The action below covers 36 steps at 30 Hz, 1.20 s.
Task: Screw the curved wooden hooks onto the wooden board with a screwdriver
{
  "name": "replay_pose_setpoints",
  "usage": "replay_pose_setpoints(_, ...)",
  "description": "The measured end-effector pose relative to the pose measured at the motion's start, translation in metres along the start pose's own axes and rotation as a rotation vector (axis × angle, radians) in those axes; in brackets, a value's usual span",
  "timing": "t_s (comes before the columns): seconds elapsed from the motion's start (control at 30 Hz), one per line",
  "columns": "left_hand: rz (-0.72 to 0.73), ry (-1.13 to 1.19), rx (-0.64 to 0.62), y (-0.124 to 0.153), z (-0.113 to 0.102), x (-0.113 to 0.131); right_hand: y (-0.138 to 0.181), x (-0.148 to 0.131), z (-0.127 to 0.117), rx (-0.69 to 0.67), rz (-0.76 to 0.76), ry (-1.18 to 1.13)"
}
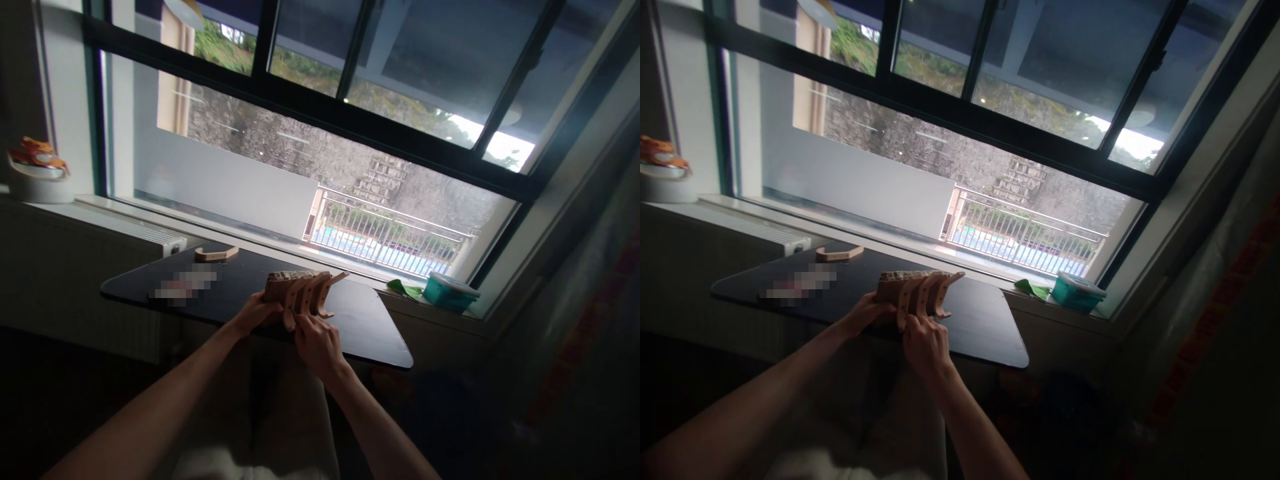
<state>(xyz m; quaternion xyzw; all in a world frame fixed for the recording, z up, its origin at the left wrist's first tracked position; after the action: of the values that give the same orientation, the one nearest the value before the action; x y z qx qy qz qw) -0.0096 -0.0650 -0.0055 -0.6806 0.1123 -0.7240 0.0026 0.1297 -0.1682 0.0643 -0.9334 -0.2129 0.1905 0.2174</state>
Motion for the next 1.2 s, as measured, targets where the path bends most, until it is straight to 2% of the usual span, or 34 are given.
replay_pose_setpoints(0.13, -0.021, -0.022, -0.024, -0.002, 0.001, -0.005, -0.003, 0.018, 0.011, 0.075, 0.139, -0.106)
replay_pose_setpoints(0.3, -0.015, -0.049, -0.032, -0.002, 0.002, -0.007, -0.008, 0.029, 0.023, 0.067, 0.221, -0.155)
replay_pose_setpoints(0.43, 0.016, -0.042, -0.015, -0.001, 0.001, -0.002, -0.005, 0.023, 0.009, 0.037, 0.203, -0.081)
replay_pose_setpoints(0.53, 0.055, -0.009, 0.006, 0.001, 0.0, 0.005, -0.001, 0.009, -0.002, -0.024, 0.132, 0.021)
replay_pose_setpoints(0.73, 0.063, 0.047, 0.045, 0.005, -0.001, 0.013, 0.0, -0.01, 0.002, -0.13, 0.026, 0.1)
replay_pose_setpoints(0.83, 0.041, 0.055, 0.055, 0.005, -0.001, 0.012, -0.002, -0.006, 0.007, -0.122, 0.051, 0.054)
replay_pose_setpoints(1.0, 0.03, 0.065, 0.053, 0.004, -0.001, 0.01, -0.006, 0.016, 0.013, -0.026, 0.201, -0.12)
replay_pose_setpoints(1.2, 0.047, 0.051, 0.076, 0.004, -0.003, 0.011, -0.01, 0.027, 0.022, -0.061, 0.245, -0.251)
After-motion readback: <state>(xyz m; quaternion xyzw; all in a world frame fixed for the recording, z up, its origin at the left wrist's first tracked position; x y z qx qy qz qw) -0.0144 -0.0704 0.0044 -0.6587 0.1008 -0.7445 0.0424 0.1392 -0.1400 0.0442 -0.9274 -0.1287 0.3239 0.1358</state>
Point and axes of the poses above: each hand's wrist, its own y-axis away from the middle knuckle, its own z-axis out of the palm, x = y × z, the point moved 10 cm from there along -y, towards the middle knuckle, and after that the axes turned 3 degrees about -x, right-handed, at the moved point
